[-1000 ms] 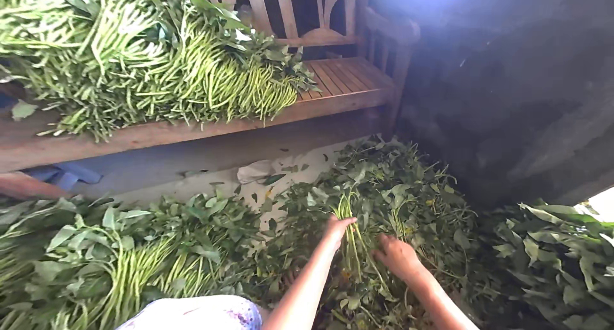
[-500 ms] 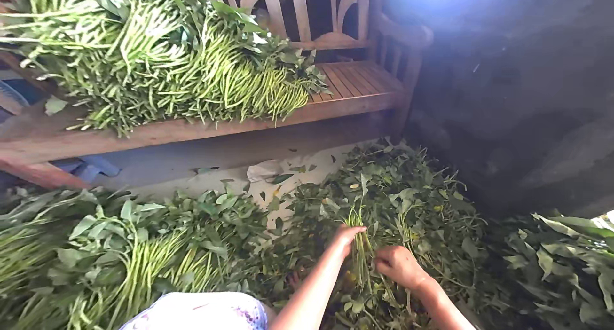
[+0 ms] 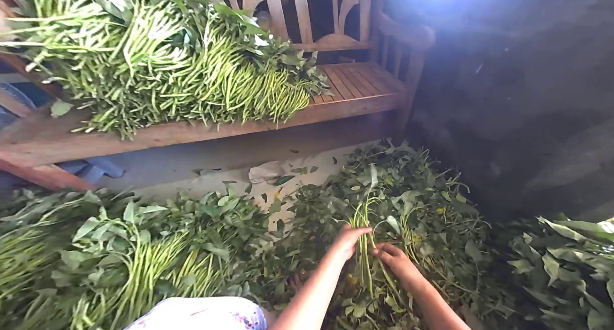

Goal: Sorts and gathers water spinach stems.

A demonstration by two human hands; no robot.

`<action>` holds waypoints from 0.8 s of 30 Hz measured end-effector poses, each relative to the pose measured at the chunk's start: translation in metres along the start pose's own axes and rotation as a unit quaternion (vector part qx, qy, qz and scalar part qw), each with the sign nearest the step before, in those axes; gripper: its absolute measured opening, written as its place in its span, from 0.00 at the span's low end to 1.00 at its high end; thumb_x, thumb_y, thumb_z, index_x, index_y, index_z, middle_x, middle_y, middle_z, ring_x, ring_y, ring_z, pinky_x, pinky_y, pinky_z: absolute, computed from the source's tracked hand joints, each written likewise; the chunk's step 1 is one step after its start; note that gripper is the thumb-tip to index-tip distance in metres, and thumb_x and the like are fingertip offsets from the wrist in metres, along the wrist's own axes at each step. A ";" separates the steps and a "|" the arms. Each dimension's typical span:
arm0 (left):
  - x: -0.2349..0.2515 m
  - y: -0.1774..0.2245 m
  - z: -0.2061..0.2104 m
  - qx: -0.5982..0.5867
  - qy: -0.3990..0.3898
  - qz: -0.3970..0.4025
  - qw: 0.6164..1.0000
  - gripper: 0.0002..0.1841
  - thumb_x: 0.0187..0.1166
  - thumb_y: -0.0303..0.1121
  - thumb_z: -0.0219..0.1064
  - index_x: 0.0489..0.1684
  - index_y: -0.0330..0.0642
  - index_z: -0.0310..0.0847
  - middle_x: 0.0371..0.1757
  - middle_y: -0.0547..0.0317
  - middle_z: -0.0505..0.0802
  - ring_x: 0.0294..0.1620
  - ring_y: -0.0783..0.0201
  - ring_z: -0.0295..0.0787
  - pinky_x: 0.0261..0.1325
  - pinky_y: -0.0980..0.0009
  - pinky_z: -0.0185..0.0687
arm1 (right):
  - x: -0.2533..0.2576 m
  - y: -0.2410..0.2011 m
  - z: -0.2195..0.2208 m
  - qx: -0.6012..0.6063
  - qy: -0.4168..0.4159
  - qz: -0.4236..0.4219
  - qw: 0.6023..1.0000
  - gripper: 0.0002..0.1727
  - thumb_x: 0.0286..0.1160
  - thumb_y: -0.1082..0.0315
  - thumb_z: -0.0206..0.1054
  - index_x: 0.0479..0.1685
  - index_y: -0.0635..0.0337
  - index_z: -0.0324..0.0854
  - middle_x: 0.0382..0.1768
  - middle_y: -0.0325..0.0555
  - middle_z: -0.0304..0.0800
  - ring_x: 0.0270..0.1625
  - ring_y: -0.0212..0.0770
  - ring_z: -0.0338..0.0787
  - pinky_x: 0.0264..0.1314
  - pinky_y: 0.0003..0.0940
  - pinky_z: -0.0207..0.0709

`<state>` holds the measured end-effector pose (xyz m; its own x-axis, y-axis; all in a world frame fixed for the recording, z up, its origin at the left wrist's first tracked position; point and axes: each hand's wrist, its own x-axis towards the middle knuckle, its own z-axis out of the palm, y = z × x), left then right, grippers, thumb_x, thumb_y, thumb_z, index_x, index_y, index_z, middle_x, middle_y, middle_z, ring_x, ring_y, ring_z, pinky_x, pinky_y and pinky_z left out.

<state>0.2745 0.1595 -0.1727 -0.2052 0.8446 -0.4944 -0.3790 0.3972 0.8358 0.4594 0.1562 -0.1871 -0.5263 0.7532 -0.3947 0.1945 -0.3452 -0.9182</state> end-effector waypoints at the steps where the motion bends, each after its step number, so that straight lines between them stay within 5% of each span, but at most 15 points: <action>1: 0.000 -0.001 -0.001 0.000 0.000 0.001 1.000 0.23 0.70 0.22 0.77 0.64 0.30 0.78 0.51 0.42 0.92 0.46 0.55 0.92 0.50 0.60 0.91 | 0.000 0.001 0.003 0.050 -0.014 0.012 0.999 0.17 0.85 0.60 0.65 0.64 0.61 0.79 0.42 0.41 0.87 0.34 0.31 0.83 0.37 0.28 0.79; 5: 0.001 -0.005 -0.004 -0.068 -0.044 -0.026 0.996 0.19 0.79 0.25 0.70 0.67 0.32 0.76 0.44 0.47 0.91 0.39 0.58 0.91 0.44 0.63 0.90 | -0.003 0.005 0.006 0.214 -0.078 0.064 0.972 0.16 0.93 0.59 0.49 0.60 0.57 0.79 0.26 0.34 0.76 0.21 0.29 0.72 0.25 0.25 0.70; 9: 0.002 -0.014 -0.008 -0.160 -0.128 -0.055 0.977 0.18 0.87 0.27 0.59 0.74 0.36 0.71 0.46 0.45 0.91 0.43 0.52 0.93 0.48 0.57 0.92 | -0.003 0.009 0.005 0.333 -0.134 0.076 0.930 0.17 0.94 0.56 0.46 0.42 0.51 0.77 0.20 0.30 0.71 0.17 0.25 0.68 0.21 0.20 0.68; 14: 0.002 -0.015 0.009 -0.184 -0.006 -0.044 0.982 0.17 0.83 0.21 0.63 0.68 0.28 0.72 0.43 0.40 0.89 0.37 0.51 0.92 0.44 0.58 0.93 | -0.006 0.006 0.005 0.208 -0.012 0.120 0.971 0.26 0.94 0.48 0.49 0.25 0.53 0.73 0.15 0.32 0.69 0.14 0.27 0.65 0.17 0.22 0.63; 16: 0.004 -0.017 0.009 -0.179 0.025 -0.045 0.982 0.17 0.82 0.21 0.64 0.67 0.27 0.72 0.43 0.38 0.90 0.37 0.50 0.93 0.43 0.58 0.93 | -0.009 0.006 0.005 0.107 0.009 0.131 0.986 0.26 0.93 0.46 0.51 0.29 0.56 0.76 0.16 0.34 0.70 0.15 0.28 0.67 0.18 0.24 0.65; 19: 0.007 -0.009 0.002 -0.208 0.038 -0.060 0.976 0.17 0.85 0.24 0.62 0.70 0.29 0.71 0.46 0.38 0.88 0.40 0.49 0.93 0.44 0.58 0.93 | -0.016 0.002 -0.009 0.003 -0.069 0.115 0.991 0.19 0.91 0.54 0.58 0.55 0.62 0.82 0.35 0.37 0.86 0.29 0.30 0.84 0.35 0.27 0.82; 24: 0.014 0.001 -0.016 -0.247 0.072 -0.024 0.966 0.17 0.84 0.25 0.62 0.68 0.30 0.71 0.43 0.39 0.89 0.38 0.50 0.93 0.43 0.58 0.93 | -0.019 0.012 -0.024 -0.052 -0.064 0.093 0.992 0.16 0.89 0.60 0.62 0.53 0.66 0.83 0.41 0.43 0.92 0.37 0.35 0.92 0.47 0.33 0.88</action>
<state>0.2568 0.1654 -0.1829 -0.2869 0.7573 -0.5867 -0.7678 0.1844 0.6135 0.4920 0.1510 -0.1916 -0.5722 0.6024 -0.5565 0.3792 -0.4073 -0.8308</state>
